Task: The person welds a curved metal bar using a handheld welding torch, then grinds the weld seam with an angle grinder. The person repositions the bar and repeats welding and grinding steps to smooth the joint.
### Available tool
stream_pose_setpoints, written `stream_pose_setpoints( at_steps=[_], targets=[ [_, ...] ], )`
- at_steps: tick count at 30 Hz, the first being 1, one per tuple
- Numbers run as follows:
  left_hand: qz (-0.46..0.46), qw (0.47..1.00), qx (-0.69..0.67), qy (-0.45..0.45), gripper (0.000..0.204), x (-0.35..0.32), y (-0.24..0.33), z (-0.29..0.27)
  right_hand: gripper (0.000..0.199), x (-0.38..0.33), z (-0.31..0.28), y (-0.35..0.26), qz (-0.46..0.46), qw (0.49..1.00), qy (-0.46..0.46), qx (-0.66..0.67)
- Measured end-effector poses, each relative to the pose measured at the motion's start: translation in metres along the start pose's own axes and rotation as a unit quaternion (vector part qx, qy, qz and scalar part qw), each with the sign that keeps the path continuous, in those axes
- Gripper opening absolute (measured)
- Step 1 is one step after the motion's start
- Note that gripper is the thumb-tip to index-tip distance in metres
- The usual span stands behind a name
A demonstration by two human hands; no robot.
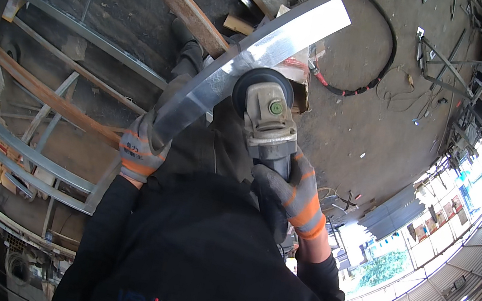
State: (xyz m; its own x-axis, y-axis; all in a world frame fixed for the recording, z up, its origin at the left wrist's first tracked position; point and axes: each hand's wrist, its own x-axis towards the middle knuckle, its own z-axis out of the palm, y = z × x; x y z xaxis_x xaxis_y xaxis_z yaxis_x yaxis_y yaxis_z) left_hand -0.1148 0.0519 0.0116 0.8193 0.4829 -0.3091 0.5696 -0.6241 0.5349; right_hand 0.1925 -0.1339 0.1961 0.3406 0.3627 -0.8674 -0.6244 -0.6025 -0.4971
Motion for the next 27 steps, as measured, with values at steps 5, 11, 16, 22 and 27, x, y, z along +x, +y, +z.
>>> stream_pose_setpoints(
  at_steps=[5, 11, 16, 22, 27],
  targets=[
    [0.010, 1.000, 0.001, 0.002, 0.086, 0.0007, 0.0001, -0.0003, 0.073, -0.0016, -0.0003, 0.0022, 0.026, 1.000, 0.007, -0.004],
    [-0.002, 1.000, -0.016, -0.002, 0.086, 0.0015, 0.0014, -0.0011, 0.070, -0.0023, 0.0014, 0.0079, 0.016, 0.999, 0.005, -0.030],
    [-0.004, 1.000, -0.020, -0.003, 0.086, 0.0032, 0.0026, -0.0018, 0.064, -0.0015, 0.0013, 0.0057, -0.021, 0.999, 0.013, -0.032],
    [0.014, 1.000, -0.017, 0.011, 0.085, 0.0031, 0.0039, -0.0026, 0.064, -0.0021, 0.0022, 0.0015, 0.023, 0.999, 0.015, 0.019],
    [-0.015, 1.000, -0.021, -0.006, 0.084, 0.0028, 0.0044, -0.0012, 0.071, -0.0028, -0.0015, 0.0061, 0.029, 0.999, 0.008, -0.018]
  ],
)
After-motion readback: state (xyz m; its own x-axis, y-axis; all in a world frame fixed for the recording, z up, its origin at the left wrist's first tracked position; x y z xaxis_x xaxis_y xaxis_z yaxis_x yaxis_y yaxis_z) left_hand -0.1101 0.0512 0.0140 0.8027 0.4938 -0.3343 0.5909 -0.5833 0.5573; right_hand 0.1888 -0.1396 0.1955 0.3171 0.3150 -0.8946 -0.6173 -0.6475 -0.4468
